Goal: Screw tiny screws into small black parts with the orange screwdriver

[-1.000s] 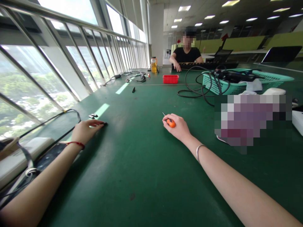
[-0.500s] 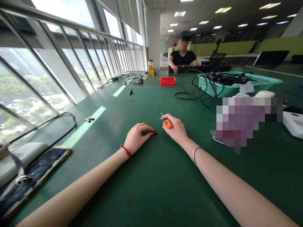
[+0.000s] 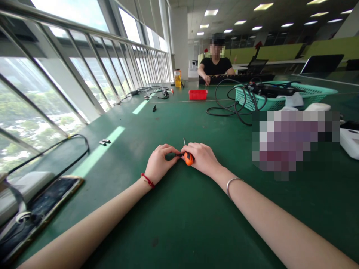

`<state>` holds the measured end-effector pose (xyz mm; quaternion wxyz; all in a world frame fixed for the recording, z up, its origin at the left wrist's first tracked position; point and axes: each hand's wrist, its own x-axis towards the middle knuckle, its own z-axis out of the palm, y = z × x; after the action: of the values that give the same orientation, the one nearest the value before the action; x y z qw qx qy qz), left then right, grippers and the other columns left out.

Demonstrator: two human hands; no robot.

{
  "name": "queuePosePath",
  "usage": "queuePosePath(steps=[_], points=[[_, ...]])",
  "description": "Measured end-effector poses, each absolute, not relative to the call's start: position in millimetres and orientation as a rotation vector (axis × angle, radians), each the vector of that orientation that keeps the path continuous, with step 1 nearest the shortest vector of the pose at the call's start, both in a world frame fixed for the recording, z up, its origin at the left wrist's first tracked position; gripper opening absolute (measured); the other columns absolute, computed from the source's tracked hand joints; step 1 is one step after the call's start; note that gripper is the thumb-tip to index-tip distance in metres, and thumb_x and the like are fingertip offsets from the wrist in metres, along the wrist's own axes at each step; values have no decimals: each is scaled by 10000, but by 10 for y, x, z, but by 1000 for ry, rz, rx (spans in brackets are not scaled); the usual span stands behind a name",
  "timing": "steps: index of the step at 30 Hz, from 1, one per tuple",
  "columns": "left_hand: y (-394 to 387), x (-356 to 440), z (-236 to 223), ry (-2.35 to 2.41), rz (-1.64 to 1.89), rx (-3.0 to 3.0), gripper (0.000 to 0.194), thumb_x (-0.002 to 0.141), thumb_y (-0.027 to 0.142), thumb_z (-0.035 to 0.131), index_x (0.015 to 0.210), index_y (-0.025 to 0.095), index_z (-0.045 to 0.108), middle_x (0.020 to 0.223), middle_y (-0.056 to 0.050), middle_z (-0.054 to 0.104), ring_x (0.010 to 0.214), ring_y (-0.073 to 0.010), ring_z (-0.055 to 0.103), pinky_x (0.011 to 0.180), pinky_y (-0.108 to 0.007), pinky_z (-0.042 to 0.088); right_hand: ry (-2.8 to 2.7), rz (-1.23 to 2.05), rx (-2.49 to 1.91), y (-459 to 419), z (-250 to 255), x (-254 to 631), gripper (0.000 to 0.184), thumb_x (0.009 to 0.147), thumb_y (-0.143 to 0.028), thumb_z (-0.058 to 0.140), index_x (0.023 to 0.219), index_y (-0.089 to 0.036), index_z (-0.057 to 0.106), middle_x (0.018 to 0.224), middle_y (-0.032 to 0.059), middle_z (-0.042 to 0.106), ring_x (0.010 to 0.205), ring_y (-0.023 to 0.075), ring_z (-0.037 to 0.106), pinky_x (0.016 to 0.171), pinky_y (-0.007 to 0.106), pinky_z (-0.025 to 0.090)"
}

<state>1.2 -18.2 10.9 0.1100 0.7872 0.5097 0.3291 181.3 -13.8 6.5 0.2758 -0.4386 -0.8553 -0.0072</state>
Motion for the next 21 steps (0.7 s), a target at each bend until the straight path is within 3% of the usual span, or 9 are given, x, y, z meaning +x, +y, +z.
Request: queuePosePath(steps=[21], points=[[-188,7,140,1467,943,2197,51,735,220,651,760,206,694,842,-6,694,842,-186,608,793,-320,470,-2417,-208,-1130,-165,103,1804,163,854,-188,509,902,-185,665,880,55,671,806,185,585,691,291,404]])
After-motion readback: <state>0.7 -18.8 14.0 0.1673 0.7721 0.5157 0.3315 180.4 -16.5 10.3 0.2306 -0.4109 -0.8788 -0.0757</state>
